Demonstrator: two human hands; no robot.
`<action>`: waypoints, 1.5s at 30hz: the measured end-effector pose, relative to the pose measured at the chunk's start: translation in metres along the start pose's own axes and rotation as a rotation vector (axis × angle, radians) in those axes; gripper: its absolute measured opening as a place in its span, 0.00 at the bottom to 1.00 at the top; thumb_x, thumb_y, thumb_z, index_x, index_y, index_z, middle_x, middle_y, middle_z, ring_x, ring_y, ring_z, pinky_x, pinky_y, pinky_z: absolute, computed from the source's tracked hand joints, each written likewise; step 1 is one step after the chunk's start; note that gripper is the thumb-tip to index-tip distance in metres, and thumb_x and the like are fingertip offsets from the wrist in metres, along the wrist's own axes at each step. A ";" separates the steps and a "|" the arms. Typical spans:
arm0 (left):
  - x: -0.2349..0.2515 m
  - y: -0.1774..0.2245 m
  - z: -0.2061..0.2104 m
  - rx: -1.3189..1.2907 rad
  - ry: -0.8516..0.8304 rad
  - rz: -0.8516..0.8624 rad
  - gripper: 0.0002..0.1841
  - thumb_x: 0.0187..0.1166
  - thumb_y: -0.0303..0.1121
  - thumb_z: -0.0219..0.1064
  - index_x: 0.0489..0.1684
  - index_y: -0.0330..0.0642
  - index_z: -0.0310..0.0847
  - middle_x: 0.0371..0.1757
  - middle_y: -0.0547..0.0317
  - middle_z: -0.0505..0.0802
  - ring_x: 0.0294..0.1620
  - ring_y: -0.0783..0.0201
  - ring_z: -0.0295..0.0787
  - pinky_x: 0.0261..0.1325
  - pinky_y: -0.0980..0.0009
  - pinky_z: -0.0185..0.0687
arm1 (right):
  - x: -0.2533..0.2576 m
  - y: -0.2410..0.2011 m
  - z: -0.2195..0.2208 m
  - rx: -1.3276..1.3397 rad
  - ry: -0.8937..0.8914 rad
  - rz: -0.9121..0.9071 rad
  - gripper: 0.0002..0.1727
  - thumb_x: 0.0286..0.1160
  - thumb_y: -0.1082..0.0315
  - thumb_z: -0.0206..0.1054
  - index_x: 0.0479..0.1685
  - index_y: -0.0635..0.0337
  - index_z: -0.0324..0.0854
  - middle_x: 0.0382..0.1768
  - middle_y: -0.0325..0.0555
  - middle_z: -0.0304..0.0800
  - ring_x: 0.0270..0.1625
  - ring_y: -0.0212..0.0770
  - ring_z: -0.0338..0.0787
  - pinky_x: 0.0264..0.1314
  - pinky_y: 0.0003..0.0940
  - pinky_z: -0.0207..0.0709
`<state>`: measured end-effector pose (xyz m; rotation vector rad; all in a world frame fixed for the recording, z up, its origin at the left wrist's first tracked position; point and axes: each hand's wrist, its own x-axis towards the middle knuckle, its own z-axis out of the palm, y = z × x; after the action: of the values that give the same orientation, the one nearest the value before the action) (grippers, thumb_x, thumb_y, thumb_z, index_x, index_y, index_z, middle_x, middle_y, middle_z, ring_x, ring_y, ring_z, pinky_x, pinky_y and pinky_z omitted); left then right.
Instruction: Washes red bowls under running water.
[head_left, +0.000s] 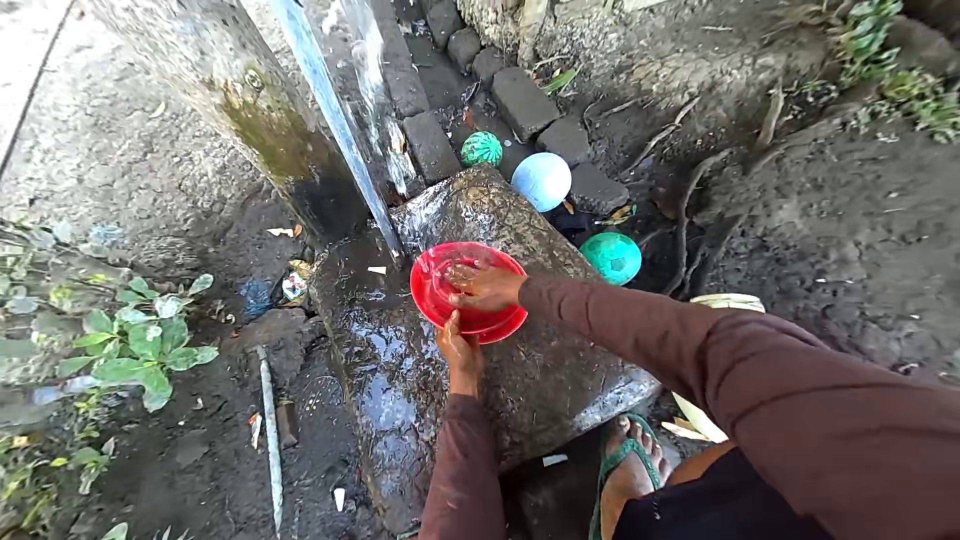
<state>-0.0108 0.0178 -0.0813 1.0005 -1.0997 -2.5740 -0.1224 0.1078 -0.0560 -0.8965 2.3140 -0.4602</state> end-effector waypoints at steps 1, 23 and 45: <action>0.003 0.001 -0.002 0.008 -0.006 0.022 0.13 0.91 0.30 0.47 0.62 0.34 0.72 0.44 0.48 0.90 0.43 0.59 0.91 0.46 0.58 0.90 | -0.002 -0.014 0.000 0.106 0.009 0.008 0.43 0.91 0.36 0.42 0.94 0.60 0.54 0.96 0.53 0.46 0.98 0.54 0.42 0.97 0.62 0.29; 0.005 0.015 -0.021 0.006 -0.093 0.006 0.14 0.70 0.18 0.52 0.54 0.35 0.70 0.39 0.49 0.90 0.38 0.58 0.91 0.41 0.58 0.91 | 0.007 -0.024 0.007 0.121 0.029 0.047 0.43 0.89 0.33 0.40 0.94 0.52 0.58 0.96 0.47 0.51 0.98 0.50 0.45 0.97 0.62 0.32; 0.007 0.033 -0.042 0.067 -0.047 0.141 0.24 0.58 0.14 0.56 0.58 0.31 0.69 0.45 0.45 0.89 0.43 0.55 0.91 0.45 0.55 0.92 | -0.004 -0.003 0.002 -0.317 -0.038 -0.116 0.55 0.70 0.27 0.66 0.90 0.57 0.63 0.94 0.48 0.56 0.97 0.51 0.49 0.95 0.67 0.17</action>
<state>0.0075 -0.0329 -0.0837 0.8479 -1.2285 -2.4755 -0.1168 0.1085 -0.0544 -1.1827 2.3469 -0.1211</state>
